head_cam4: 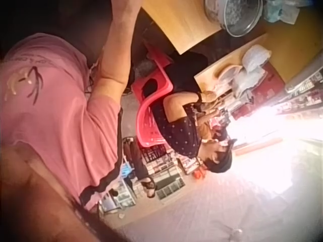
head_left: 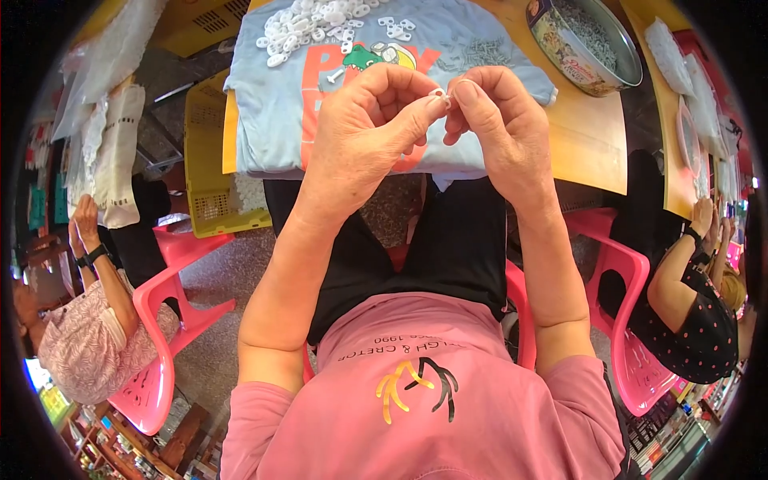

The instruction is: Attaching white plastic fasteners to a garment manually at an assembly station.

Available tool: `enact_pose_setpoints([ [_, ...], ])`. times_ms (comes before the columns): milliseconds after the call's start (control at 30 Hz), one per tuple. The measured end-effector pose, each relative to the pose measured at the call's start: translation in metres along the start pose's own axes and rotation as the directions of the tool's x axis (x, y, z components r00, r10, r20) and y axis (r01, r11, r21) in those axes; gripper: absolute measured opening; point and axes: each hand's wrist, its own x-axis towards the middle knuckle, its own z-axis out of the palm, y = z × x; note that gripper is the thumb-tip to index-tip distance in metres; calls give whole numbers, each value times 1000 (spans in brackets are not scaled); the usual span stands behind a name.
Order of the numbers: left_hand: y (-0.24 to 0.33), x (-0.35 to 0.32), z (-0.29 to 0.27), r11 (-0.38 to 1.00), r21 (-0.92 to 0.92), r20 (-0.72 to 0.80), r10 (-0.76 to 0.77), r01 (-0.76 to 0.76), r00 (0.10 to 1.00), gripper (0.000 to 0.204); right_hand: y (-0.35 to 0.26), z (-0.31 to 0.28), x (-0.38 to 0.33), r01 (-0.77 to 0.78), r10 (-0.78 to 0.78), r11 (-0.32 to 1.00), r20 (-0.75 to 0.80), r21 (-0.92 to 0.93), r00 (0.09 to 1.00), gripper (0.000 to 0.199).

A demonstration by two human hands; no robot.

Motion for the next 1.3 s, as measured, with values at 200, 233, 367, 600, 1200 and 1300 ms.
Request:
enact_pose_setpoints([
  [200,0,0,2,1000,12,-1,5,-5,1000,15,-1,0,-1,8,-7,1000,-20,27,1000,20],
  [233,0,0,3,1000,13,0,5,-5,1000,15,-1,0,-1,10,-8,999,-29,52,1000,20],
  [367,-2,0,5,1000,14,-2,20,-20,1000,15,0,-2,-2,-10,12,998,-31,66,999,20],
  [600,0,-1,7,1000,23,1,13,-13,1000,16,-1,-3,-2,7,-7,999,-16,35,1000,21],
  [1200,-1,-1,3,996,74,-20,43,-41,999,16,-2,1,-1,-3,4,999,-19,51,1000,19],
  [1300,0,-2,4,998,61,-31,36,-34,999,16,-1,1,-1,-11,12,998,-16,55,1000,19],
])
